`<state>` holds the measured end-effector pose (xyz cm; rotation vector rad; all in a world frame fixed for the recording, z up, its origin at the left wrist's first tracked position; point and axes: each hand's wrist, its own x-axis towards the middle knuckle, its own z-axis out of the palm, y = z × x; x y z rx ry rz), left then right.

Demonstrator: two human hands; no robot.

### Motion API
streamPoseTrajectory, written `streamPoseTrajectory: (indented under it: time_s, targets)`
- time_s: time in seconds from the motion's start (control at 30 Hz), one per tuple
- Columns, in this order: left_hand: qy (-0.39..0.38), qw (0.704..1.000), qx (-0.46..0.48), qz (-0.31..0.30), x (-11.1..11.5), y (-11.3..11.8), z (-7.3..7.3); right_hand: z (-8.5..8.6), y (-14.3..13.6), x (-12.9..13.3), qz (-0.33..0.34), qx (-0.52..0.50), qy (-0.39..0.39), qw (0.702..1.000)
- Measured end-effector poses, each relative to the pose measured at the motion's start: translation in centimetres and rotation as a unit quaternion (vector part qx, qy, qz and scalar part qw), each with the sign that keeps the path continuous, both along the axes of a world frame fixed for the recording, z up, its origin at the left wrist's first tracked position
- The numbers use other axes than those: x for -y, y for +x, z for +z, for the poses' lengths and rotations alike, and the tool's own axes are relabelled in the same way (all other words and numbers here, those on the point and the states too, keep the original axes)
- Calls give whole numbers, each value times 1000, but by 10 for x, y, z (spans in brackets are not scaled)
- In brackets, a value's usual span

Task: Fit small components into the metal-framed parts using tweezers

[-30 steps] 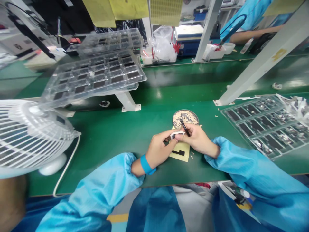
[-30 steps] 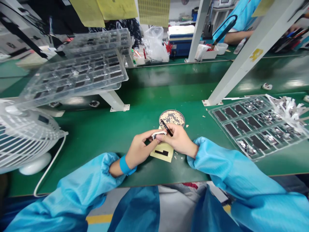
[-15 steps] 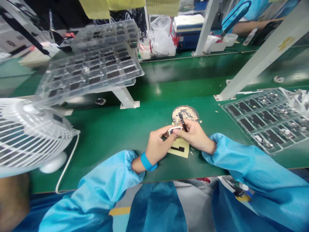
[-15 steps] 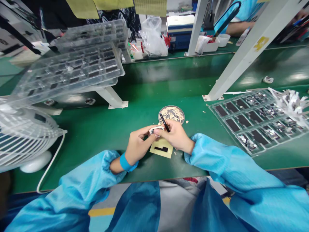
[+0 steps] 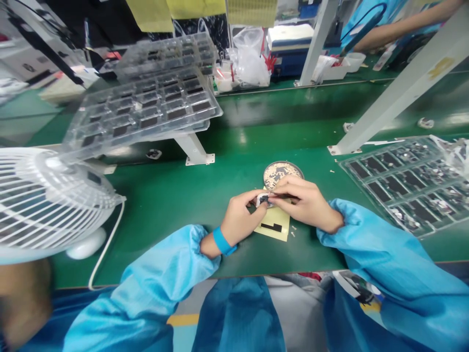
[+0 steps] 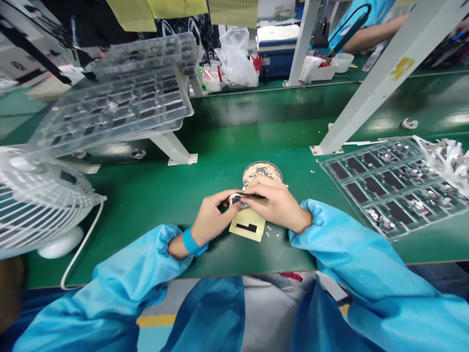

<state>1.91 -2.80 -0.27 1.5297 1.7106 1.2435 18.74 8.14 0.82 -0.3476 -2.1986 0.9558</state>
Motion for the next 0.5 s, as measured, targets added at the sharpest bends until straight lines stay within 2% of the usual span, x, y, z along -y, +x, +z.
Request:
streamPoseTrajectory:
  time_s: [0.37, 0.5]
  targets:
    - [16, 996, -91, -3, 1, -4, -3, -13, 2, -3, 24, 2, 32, 999]
    - [0, 994, -102, -26, 3, -4, -2, -9, 3, -4, 48, 30, 20, 998]
